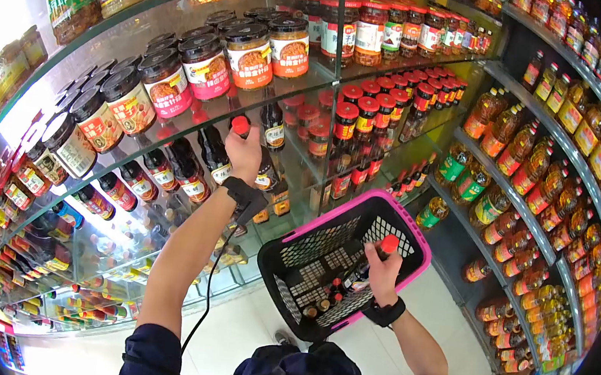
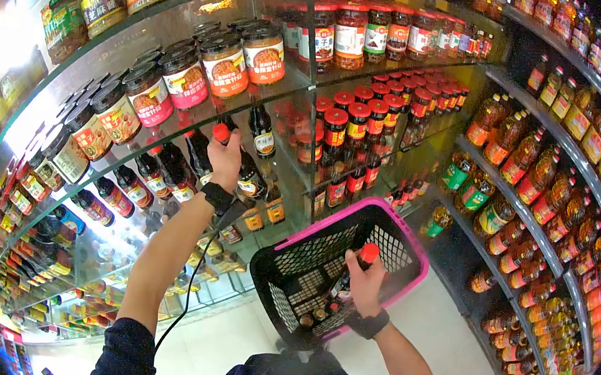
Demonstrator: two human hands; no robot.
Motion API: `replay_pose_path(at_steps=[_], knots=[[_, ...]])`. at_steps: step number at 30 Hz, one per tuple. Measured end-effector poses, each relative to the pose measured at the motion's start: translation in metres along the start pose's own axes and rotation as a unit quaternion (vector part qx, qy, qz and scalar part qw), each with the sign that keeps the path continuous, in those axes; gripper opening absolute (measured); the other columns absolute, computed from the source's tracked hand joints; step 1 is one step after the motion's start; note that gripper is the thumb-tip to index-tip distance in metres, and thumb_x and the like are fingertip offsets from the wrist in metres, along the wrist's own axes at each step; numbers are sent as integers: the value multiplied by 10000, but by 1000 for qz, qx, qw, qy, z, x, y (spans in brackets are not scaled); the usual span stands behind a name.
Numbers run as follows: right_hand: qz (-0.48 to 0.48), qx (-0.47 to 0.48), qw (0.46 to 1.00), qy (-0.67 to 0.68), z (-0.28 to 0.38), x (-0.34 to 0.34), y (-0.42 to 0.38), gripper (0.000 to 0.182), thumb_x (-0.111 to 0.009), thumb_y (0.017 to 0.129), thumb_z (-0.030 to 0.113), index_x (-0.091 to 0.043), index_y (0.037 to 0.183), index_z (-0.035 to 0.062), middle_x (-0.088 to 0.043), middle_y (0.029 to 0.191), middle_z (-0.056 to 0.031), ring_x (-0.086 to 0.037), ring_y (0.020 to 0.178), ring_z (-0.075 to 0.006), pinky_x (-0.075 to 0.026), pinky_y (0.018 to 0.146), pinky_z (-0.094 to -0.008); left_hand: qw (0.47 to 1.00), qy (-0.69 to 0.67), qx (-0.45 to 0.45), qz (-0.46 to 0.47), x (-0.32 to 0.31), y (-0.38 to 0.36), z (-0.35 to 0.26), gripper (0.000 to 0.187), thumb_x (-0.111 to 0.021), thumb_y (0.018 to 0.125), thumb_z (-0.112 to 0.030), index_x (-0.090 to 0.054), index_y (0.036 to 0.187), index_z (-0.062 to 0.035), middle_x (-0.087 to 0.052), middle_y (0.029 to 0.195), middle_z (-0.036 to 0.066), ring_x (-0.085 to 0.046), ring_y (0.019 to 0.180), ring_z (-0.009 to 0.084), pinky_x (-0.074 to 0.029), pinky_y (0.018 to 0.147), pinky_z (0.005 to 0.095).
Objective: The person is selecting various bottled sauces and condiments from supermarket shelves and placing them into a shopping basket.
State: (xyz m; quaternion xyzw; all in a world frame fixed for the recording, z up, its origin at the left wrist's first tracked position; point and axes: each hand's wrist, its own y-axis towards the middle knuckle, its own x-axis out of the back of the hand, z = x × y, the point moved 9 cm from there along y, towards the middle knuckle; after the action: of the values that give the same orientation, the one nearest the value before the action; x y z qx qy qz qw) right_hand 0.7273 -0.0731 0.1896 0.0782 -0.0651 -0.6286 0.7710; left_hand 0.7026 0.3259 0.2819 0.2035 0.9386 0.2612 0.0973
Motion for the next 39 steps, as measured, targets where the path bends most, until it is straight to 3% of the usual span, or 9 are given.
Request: replay_pose_path(at_steps=[5, 7, 13, 16, 19, 24, 29, 31, 39], knots=[[-22, -20, 998, -54, -21, 8, -3, 175, -637, 806, 139, -504, 752, 39, -467, 657, 44, -393, 621, -54, -358, 556, -232, 994, -44, 96, 40, 11, -47, -34, 122, -559, 819, -127, -516, 726, -61, -515, 648, -29, -440, 606, 65, -339, 559, 230], [-14, 13, 999, -28, -34, 7, -1, 172, -625, 816, 138, -498, 773, 31, -472, 684, 34, -394, 643, -60, -364, 569, -239, 996, -33, 72, 42, 20, -64, -47, 161, -570, 827, -143, -520, 716, -38, -502, 619, -29, -431, 572, 60, -359, 520, 248], [113, -22, 992, -43, -89, -20, -5, 221, -629, 821, 225, -511, 868, 44, -474, 723, 6, -422, 659, -97, -378, 602, -258, 989, -21, 138, 42, 38, -142, -49, 153, -567, 822, -124, -542, 707, -25, -534, 645, -6, -464, 628, 77, -373, 597, 232], [135, 99, 972, -167, -123, -36, 1, 298, -654, 781, 340, -570, 893, 76, -531, 840, -71, -492, 811, -242, -401, 686, -345, 983, -23, 170, 67, 42, -187, -8, 121, -566, 813, -110, -566, 735, -16, -558, 674, 8, -484, 647, 87, -386, 616, 237], [170, 97, 950, -244, -140, -48, -1, 296, -666, 770, 329, -570, 876, 69, -529, 860, -86, -464, 868, -260, -391, 706, -359, 975, -14, 217, 45, 46, -235, 27, 129, -573, 813, -118, -565, 740, -13, -553, 671, 6, -478, 640, 85, -390, 606, 242], [400, 78, 902, -141, -168, -86, -14, 421, -701, 726, 335, -572, 1003, 46, -558, 996, -114, -479, 991, -290, -369, 892, -364, 965, -12, 263, -11, 58, -294, 85, 149, -576, 846, -145, -524, 755, -38, -589, 727, 22, -492, 665, 84, -370, 617, 227], [491, 111, 861, -76, -205, -106, -27, 381, -732, 695, 282, -569, 945, 46, -564, 963, -95, -503, 957, -268, -391, 851, -354, 957, 56, 275, -76, 55, -313, 113, 166, -583, 847, -158, -528, 737, -46, -567, 695, -1, -462, 626, 70, -354, 577, 224], [511, -32, 859, 12, -244, -109, -30, 298, -758, 665, 186, -566, 856, 61, -573, 946, -70, -536, 934, -230, -403, 836, -337, 958, 55, 268, -90, 52, -320, 130, 189, -585, 847, -172, -529, 720, -43, -534, 666, -16, -435, 606, 67, -342, 555, 227], [572, -81, 812, -81, -349, -133, -57, 281, -764, 647, 162, -553, 781, 32, -562, 888, -93, -550, 830, -255, -430, 723, -355, 930, 127, 329, -104, 54, -366, 225, 150, -604, 844, -158, -573, 804, -17, -553, 732, -14, -475, 658, 72, -392, 597, 219]])
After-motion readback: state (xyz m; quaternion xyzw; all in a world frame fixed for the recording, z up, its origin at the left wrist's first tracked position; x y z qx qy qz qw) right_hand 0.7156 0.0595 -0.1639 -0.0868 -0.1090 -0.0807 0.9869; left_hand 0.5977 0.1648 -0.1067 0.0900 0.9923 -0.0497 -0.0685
